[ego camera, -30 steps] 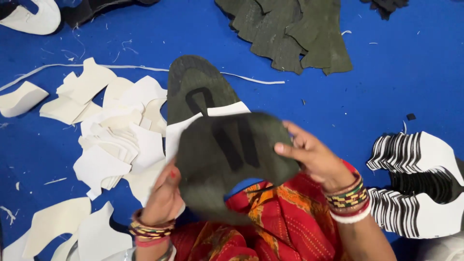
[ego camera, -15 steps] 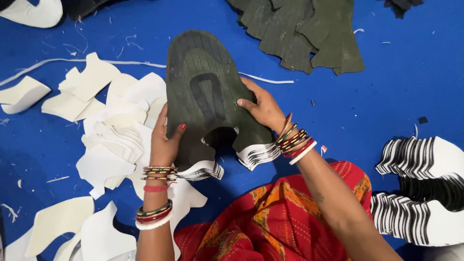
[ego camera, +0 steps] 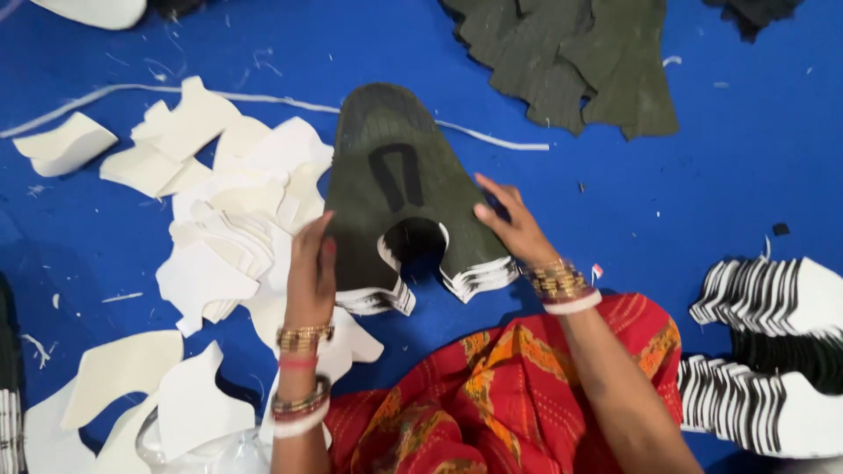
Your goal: The person layers and stacks pre-cut shoe upper components with white lining materials.
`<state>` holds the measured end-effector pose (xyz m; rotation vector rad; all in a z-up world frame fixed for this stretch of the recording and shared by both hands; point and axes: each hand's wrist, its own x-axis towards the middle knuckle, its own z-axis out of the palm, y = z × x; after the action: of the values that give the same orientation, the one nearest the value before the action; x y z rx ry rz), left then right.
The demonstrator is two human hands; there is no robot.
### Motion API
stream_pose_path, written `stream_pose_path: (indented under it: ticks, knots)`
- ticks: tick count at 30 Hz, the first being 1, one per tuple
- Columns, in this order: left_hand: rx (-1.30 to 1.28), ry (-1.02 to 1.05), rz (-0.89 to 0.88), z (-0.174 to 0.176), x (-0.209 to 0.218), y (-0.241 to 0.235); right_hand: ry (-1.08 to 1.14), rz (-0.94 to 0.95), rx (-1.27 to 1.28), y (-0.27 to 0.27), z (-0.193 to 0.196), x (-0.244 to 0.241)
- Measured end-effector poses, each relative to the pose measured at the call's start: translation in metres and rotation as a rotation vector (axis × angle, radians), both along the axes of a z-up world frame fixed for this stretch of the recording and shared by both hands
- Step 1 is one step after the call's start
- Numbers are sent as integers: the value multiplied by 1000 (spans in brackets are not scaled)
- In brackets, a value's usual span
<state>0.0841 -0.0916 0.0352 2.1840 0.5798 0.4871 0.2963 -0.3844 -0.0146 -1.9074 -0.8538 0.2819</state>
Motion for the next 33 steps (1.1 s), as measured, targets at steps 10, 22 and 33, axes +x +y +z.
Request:
stream_pose_path:
  ticks: [10, 22, 33]
  knots:
    - [214, -68, 269, 39, -40, 4, 389, -597, 177, -86, -25, -61]
    - [263, -139, 497, 80, -87, 8, 322, -546, 256, -45, 41, -122]
    - [-441, -89, -163, 117, -23, -102, 408, 105, 198, 18, 131, -165]
